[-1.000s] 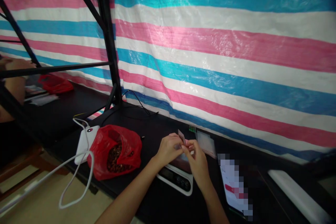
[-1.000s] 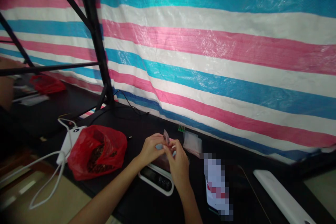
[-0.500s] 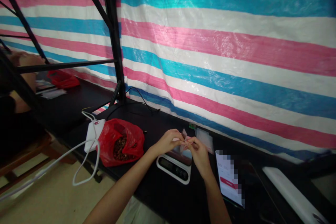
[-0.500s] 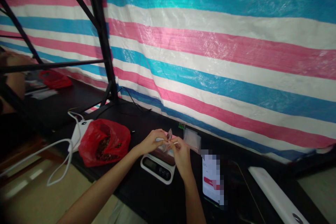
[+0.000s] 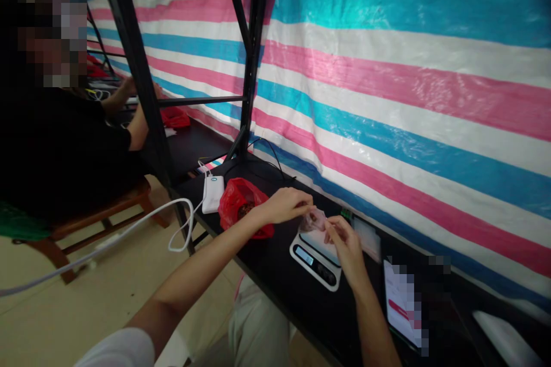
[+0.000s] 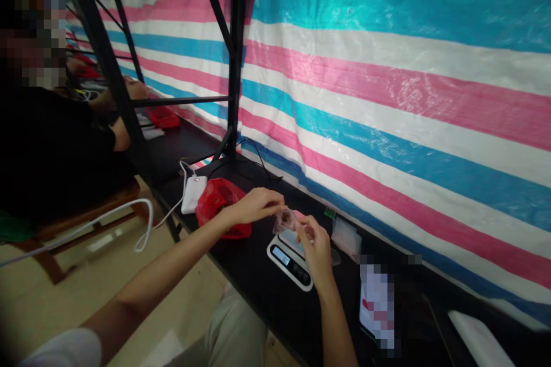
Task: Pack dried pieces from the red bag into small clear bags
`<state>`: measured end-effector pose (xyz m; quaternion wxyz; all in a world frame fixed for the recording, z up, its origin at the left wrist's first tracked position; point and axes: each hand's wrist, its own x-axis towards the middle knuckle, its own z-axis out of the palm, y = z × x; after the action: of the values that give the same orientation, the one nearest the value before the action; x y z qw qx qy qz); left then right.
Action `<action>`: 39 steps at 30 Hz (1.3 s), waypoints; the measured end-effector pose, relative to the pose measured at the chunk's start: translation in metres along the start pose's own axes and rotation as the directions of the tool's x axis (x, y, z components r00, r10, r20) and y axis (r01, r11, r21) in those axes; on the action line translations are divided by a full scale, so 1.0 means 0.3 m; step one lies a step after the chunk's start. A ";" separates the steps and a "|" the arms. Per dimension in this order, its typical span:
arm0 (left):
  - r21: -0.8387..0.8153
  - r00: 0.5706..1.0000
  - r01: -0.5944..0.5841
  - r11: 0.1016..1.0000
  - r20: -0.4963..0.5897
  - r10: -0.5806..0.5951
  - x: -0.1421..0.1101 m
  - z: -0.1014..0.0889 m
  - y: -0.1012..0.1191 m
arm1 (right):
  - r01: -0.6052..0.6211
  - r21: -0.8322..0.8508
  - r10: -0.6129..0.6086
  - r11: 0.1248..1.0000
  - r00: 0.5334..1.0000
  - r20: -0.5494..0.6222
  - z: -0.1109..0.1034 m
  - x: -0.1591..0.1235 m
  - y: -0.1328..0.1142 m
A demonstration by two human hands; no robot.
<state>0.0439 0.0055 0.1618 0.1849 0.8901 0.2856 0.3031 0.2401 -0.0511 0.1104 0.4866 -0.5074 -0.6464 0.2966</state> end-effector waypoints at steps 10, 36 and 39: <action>-0.425 0.993 0.049 0.904 -0.078 -0.091 -0.126 -0.196 -0.035 | -0.445 0.704 0.274 0.554 0.896 0.350 0.286 0.018 -0.088; 0.177 0.980 0.185 0.967 0.041 -0.195 -0.432 -0.363 -0.323 | 0.238 -0.315 -0.151 0.919 0.949 0.277 0.459 0.208 -0.101; 0.222 0.980 0.181 0.958 0.046 -0.196 -0.422 -0.374 -0.335 | 0.333 -0.353 -0.227 0.874 0.924 0.308 0.480 0.215 -0.139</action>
<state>-0.1509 0.0216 0.1403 0.1246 0.8834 0.3941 0.2209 0.0901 0.0127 0.1176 0.3231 -0.4532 -0.8176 0.1476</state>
